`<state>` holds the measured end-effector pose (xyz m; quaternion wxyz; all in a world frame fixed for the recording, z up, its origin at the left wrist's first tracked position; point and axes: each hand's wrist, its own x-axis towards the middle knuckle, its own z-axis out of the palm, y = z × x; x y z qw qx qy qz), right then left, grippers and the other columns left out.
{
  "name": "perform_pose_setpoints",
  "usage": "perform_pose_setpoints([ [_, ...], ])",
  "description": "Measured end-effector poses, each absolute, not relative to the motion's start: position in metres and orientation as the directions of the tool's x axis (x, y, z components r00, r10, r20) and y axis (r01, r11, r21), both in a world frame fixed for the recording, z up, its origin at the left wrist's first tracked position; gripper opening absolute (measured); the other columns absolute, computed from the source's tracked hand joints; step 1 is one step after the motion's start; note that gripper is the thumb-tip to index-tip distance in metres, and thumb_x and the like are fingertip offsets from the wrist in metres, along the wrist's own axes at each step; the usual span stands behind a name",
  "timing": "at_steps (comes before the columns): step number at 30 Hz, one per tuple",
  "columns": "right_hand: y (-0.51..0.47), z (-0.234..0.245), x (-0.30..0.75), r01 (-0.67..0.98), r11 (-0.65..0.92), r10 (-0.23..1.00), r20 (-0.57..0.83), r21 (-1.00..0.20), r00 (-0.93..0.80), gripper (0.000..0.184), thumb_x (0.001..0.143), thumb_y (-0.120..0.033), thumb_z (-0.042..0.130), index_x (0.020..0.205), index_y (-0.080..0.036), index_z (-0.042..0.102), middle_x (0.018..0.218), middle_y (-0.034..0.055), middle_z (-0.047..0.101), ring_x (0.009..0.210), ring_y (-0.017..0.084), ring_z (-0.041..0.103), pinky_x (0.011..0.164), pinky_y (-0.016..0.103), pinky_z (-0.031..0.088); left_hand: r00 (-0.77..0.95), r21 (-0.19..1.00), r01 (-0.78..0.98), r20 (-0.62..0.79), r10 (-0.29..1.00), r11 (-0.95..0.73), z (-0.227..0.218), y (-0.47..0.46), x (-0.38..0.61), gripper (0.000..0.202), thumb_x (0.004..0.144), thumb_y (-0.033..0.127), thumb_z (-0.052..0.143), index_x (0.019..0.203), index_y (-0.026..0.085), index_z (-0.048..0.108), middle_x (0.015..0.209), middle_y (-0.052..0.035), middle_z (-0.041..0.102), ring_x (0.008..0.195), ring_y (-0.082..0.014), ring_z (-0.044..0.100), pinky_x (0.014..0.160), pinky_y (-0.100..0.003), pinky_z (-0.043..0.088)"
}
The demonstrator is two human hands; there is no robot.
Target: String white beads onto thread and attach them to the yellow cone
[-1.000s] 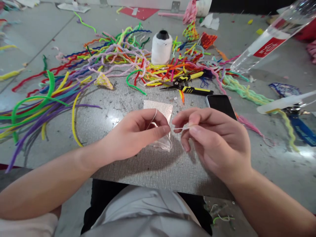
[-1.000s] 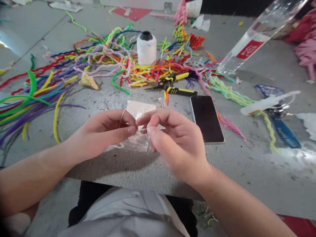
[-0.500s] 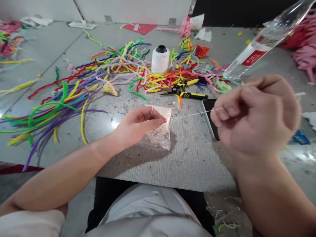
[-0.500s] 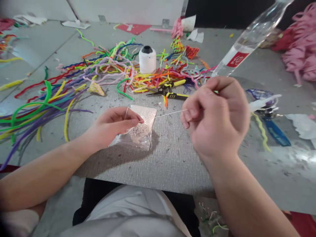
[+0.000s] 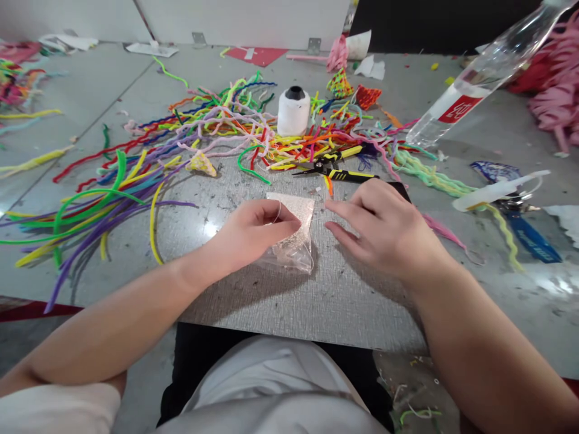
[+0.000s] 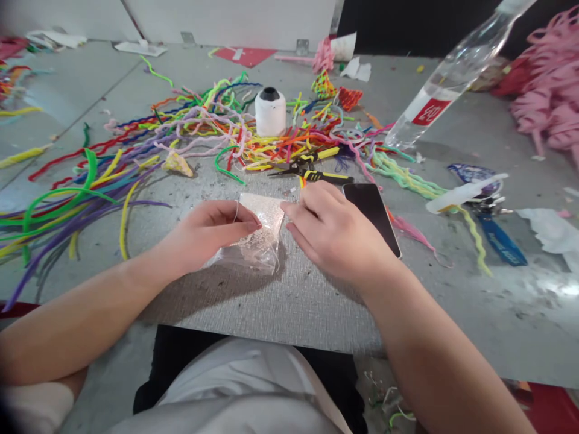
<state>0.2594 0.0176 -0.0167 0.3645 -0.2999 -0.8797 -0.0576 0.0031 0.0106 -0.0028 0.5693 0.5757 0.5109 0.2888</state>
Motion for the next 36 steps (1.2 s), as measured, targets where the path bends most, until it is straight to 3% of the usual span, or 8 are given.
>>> perform_pose_setpoints([
  [4,0.025,-0.023,0.264,0.536,0.822,0.526,0.618,-0.192,-0.585,0.02,0.102,-0.021,0.068,0.082,-0.026,0.069,0.074,0.0005,0.054,0.069,0.02,0.05,0.062,0.035,0.038,0.311,0.936,0.298,-0.282,0.908,0.189,0.0,0.01,0.004,0.026,0.087,0.042,0.08,0.085,0.016,0.076,0.066,0.0016,0.061,0.059,-0.0097,0.044,0.056,-0.027,0.026],
  [8,0.028,-0.014,0.269,0.471,0.84,0.517,0.663,-0.269,-0.542,0.015,0.101,-0.018,0.071,0.089,-0.026,0.075,0.075,-0.0008,0.057,0.067,0.017,0.053,0.06,0.033,0.04,0.306,0.928,0.328,-0.282,0.909,0.178,0.0,0.011,0.003,0.026,0.089,0.042,0.078,0.087,0.017,0.077,0.064,0.0026,0.058,0.058,-0.0098,0.043,0.055,-0.028,0.025],
  [14,0.024,-0.006,0.264,0.296,0.76,0.65,0.683,-0.579,-0.332,0.014,0.102,-0.028,0.075,0.09,-0.03,0.082,0.078,0.0003,0.064,0.065,0.017,0.057,0.056,0.033,0.046,0.289,0.925,0.346,-0.265,0.92,0.157,-0.002,0.01,0.001,0.022,0.086,0.04,0.081,0.088,0.018,0.077,0.07,0.0009,0.06,0.061,-0.011,0.046,0.055,-0.028,0.03],
  [20,0.019,-0.016,0.253,0.093,0.604,0.79,0.578,-0.792,-0.206,0.012,0.1,-0.033,0.08,0.09,-0.03,0.085,0.081,0.0017,0.072,0.076,0.019,0.064,0.063,0.034,0.049,0.206,0.941,-0.14,-0.278,0.938,0.309,0.006,0.01,0.007,0.032,0.092,0.032,0.07,0.068,0.019,0.053,0.072,0.0018,0.044,0.063,-0.01,0.039,0.051,-0.023,0.028],
  [25,0.011,-0.009,0.25,0.061,0.561,0.804,0.525,-0.826,-0.278,0.015,0.1,-0.032,0.081,0.086,-0.028,0.084,0.077,0.0011,0.074,0.07,0.017,0.064,0.06,0.031,0.05,0.291,0.946,-0.266,-0.106,0.951,0.187,0.01,0.006,0.01,0.038,0.1,0.034,0.066,0.066,0.017,0.066,0.074,-0.0023,0.059,0.071,-0.0127,0.057,0.07,-0.027,0.052],
  [29,0.004,0.001,0.246,0.019,0.554,0.793,0.521,-0.832,-0.316,0.015,0.102,-0.028,0.079,0.087,-0.026,0.084,0.082,0.0013,0.076,0.071,0.015,0.066,0.062,0.03,0.052,0.4,0.966,-0.229,-0.017,0.916,0.118,0.003,0.004,0.007,0.032,0.098,0.049,0.075,0.09,0.019,0.085,0.105,-0.0092,0.082,0.103,-0.0202,0.074,0.098,-0.033,0.059],
  [32,0.003,0.001,0.239,0.145,0.657,0.737,0.59,-0.74,-0.331,0.012,0.099,-0.021,0.079,0.089,-0.025,0.083,0.085,0.0008,0.071,0.075,0.014,0.064,0.066,0.031,0.051,0.499,0.946,-0.246,-0.062,0.864,0.21,-0.004,0.004,0.004,0.035,0.097,0.053,0.079,0.108,0.02,0.088,0.118,-0.0107,0.085,0.116,-0.0234,0.077,0.108,-0.037,0.058],
  [36,0.006,-0.009,0.227,0.356,0.775,0.629,0.691,-0.522,-0.355,0.008,0.098,-0.025,0.079,0.091,-0.026,0.084,0.087,0.0015,0.061,0.079,0.017,0.059,0.07,0.034,0.05,0.511,0.885,-0.321,-0.138,0.848,0.337,-0.009,0.004,0.004,0.033,0.095,0.048,0.083,0.111,0.019,0.088,0.109,-0.01,0.087,0.111,-0.0228,0.08,0.106,-0.037,0.061],
])
